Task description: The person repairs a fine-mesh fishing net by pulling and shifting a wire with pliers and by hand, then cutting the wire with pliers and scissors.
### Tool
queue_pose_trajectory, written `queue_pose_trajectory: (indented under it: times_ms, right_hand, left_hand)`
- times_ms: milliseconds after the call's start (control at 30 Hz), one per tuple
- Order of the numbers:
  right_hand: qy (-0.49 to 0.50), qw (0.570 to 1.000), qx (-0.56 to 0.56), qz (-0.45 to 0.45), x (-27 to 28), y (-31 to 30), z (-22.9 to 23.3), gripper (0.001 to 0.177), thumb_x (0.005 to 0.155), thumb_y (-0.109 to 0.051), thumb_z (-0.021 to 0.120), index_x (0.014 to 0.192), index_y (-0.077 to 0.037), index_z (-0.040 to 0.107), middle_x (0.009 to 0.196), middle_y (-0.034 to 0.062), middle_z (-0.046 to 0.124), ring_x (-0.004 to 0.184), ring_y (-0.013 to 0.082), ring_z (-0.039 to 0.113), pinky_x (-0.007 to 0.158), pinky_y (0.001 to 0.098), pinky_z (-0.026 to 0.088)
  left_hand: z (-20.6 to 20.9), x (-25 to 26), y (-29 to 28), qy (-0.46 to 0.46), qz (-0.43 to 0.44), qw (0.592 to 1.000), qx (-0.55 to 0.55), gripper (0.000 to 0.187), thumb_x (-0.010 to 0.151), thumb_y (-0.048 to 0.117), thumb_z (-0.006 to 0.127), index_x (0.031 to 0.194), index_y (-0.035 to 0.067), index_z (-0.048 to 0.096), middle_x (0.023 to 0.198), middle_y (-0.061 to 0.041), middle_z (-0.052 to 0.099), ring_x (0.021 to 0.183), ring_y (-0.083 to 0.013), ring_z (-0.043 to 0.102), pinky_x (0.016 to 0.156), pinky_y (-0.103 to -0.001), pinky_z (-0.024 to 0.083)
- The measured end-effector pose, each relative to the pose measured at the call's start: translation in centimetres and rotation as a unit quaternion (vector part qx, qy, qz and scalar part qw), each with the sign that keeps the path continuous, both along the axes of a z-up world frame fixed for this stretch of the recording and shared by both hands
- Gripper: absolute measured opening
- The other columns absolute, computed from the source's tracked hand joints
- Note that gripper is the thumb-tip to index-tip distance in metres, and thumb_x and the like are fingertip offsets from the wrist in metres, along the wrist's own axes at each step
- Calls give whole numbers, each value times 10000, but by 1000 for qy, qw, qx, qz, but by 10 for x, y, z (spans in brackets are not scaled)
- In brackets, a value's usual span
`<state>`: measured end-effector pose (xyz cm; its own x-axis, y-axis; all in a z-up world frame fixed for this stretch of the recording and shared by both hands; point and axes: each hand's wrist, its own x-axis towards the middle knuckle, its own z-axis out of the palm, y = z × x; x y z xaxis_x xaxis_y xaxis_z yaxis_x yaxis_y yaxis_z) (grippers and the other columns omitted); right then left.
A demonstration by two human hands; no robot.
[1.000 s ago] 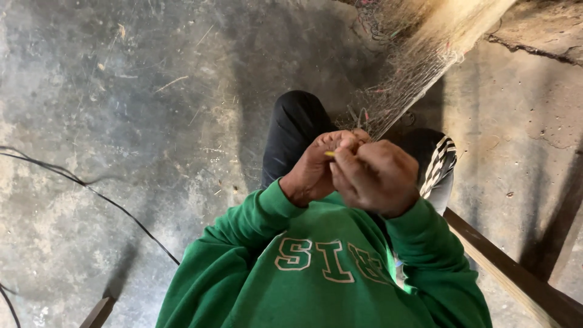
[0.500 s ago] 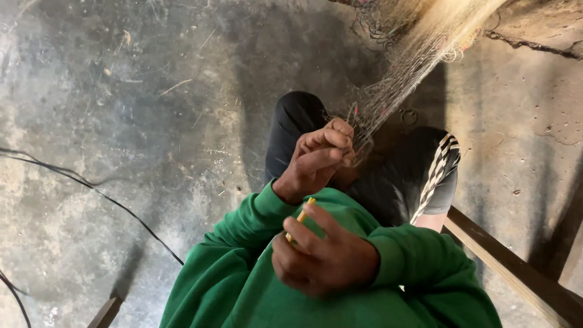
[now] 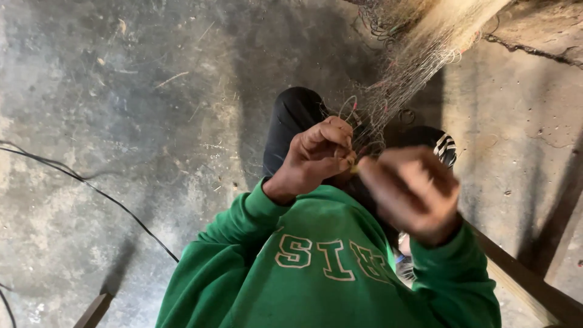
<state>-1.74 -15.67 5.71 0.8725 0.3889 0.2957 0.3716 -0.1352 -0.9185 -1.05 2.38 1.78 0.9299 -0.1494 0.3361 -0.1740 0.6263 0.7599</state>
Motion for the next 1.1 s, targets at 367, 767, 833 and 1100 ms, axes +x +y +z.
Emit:
queue_pose_trajectory:
  times_ms: [367, 767, 833, 1100]
  right_hand:
    - [-409, 853, -325, -6, 29, 33, 64, 178, 895, -35, 495, 737, -14, 575, 729, 98, 519, 527, 214, 450, 569, 320, 445]
    - [-452, 809, -372, 50, 51, 22, 57, 217, 743, -1, 533, 641, -191, 506, 715, -41, 519, 606, 170, 467, 573, 278, 414]
    - [-419, 806, -412, 73, 54, 11, 40, 155, 792, -151, 511, 654, -215, 479, 679, -23, 453, 608, 174, 464, 583, 279, 399]
    - [-415, 858, -269, 138, 60, 7, 35, 155, 837, -205, 558, 735, -109, 622, 799, 29, 602, 690, 239, 544, 651, 327, 443]
  left_hand:
    - [5, 4, 0, -17, -58, 991, -123, 214, 840, -54, 541, 1008, 79, 532, 922, -58, 400, 769, -104, 380, 715, -234, 409]
    - [8, 5, 2, 5, -68, 993, -95, 199, 818, -46, 559, 971, 73, 514, 931, -51, 399, 756, -91, 388, 714, -212, 427]
    - [4, 6, 1, 6, -74, 992, -101, 214, 810, -53, 559, 970, 81, 510, 937, -45, 407, 755, -86, 391, 721, -209, 422]
    - [-13, 7, -6, 70, -104, 972, -199, 318, 756, -87, 605, 1010, 88, 527, 999, -51, 492, 792, -84, 439, 720, -210, 389]
